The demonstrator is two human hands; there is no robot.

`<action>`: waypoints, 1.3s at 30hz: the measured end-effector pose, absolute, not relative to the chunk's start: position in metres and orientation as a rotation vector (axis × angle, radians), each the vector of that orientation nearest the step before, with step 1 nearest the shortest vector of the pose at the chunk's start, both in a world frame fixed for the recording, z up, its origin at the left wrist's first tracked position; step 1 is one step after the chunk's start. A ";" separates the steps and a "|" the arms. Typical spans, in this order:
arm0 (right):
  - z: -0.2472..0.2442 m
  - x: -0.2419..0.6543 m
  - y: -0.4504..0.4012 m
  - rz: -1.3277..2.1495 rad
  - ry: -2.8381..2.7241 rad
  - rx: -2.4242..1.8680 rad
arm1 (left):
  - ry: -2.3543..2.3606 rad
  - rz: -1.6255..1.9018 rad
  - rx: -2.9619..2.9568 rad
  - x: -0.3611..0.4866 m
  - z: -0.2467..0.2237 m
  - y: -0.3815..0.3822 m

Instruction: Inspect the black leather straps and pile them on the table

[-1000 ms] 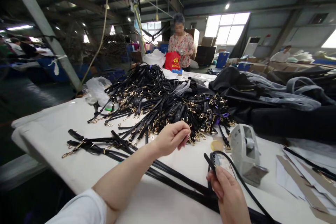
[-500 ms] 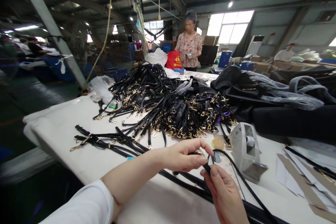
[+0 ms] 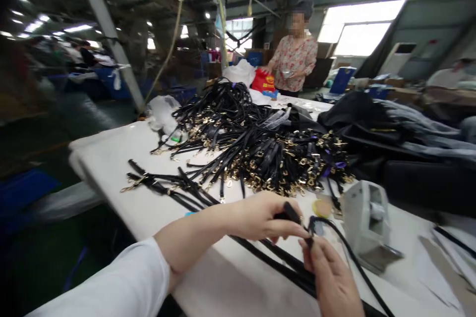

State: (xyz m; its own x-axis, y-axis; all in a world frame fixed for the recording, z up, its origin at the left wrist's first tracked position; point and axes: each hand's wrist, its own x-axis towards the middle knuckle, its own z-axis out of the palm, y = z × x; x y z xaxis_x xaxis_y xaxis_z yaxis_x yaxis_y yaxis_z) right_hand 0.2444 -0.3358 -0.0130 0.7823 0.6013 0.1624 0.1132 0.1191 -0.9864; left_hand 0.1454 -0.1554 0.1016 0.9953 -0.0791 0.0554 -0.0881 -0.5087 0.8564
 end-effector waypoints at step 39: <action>0.013 0.234 -0.341 -0.033 -0.207 -1.445 | -0.087 0.180 2.444 0.159 0.080 -0.172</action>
